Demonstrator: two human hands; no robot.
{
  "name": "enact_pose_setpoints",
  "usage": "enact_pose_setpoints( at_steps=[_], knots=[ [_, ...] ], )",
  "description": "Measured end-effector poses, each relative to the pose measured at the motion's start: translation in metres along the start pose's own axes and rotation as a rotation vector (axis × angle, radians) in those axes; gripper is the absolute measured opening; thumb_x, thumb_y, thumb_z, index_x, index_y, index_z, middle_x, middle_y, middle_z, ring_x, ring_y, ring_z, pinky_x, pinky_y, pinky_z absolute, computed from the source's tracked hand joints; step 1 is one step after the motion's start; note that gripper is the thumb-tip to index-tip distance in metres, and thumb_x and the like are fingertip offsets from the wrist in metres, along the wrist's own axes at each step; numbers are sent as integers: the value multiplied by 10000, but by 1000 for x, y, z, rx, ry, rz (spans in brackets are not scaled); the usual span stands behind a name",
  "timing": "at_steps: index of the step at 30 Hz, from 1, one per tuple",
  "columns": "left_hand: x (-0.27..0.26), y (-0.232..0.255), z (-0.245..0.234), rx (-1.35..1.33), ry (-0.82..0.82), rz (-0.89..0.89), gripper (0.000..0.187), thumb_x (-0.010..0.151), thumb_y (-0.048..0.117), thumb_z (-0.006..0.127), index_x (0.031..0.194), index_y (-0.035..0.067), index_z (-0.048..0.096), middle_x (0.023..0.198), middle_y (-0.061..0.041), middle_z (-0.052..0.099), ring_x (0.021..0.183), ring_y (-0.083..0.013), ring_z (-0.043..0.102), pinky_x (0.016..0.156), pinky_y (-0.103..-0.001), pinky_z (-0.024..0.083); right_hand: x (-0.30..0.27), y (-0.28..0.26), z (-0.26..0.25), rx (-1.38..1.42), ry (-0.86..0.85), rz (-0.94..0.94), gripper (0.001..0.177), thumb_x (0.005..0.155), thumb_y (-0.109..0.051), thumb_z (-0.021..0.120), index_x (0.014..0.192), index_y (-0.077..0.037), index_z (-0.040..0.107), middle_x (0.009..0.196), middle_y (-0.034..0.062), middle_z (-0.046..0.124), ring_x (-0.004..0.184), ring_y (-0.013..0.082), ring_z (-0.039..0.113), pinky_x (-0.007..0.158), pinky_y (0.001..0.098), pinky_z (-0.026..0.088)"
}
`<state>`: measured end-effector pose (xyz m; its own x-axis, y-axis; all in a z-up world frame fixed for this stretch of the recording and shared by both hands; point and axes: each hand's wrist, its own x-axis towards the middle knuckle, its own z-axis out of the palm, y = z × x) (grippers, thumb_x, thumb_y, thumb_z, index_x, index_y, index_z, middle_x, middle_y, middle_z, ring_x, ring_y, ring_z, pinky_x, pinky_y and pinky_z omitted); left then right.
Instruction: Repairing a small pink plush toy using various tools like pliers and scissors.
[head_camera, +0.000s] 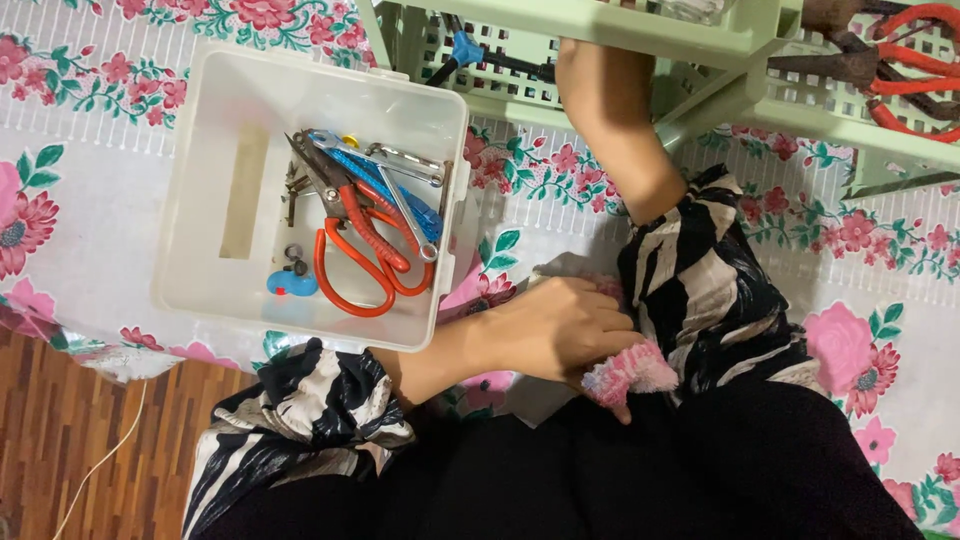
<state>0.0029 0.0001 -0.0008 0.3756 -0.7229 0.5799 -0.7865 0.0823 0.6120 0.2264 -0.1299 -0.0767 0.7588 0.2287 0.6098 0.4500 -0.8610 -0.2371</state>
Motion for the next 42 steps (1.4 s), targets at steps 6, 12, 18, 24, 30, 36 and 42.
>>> enact_pose_setpoints(
  at_steps=[6,12,18,24,30,36,42],
  knots=[
    [-1,1,0,-4,-1,-15,542,853,578,750,952,60,629,843,-67,608,832,-284,635,736,-413,498,6,-25,-27,61,-75,-11,297,1004,-239,755,1170,-4,684,1125,275,644,999,491,634,858,565,510],
    [-1,1,1,-12,11,-4,552,860,577,745,982,50,636,856,-73,616,840,-293,636,744,-416,503,6,-29,-29,85,-79,-36,314,1020,-281,757,1184,-20,700,1142,278,637,989,492,628,822,566,506],
    [-1,2,-1,10,30,-36,543,856,575,754,972,58,636,854,-69,616,836,-287,629,730,-417,498,7,-31,-36,11,-52,-105,332,1038,-321,744,1177,-22,708,1109,276,654,983,486,627,807,578,503],
    [-6,2,1,-10,36,-37,528,840,575,773,980,80,653,851,-76,614,845,-305,618,715,-430,495,24,-92,-124,213,-331,-296,284,1117,-231,596,1123,47,655,997,274,657,924,479,635,811,548,499],
    [-9,-8,13,32,-4,-9,486,773,514,809,983,103,657,905,-78,649,925,-340,632,787,-450,526,35,-178,-228,106,-507,-335,159,1031,-151,663,998,4,672,880,177,653,841,409,625,719,497,492],
    [-13,-13,22,67,-40,-44,442,721,411,794,1030,125,663,940,-63,683,967,-317,657,841,-444,537,62,-221,-229,251,-506,-623,89,934,-87,677,952,-4,653,910,142,662,883,376,633,744,484,497],
    [-15,-13,25,146,-57,-58,496,732,506,785,1001,107,669,935,-106,695,935,-335,670,811,-465,544,64,-256,-153,9,-853,-674,197,906,-168,703,1038,-26,665,818,176,702,782,388,702,612,490,551]
  ],
)
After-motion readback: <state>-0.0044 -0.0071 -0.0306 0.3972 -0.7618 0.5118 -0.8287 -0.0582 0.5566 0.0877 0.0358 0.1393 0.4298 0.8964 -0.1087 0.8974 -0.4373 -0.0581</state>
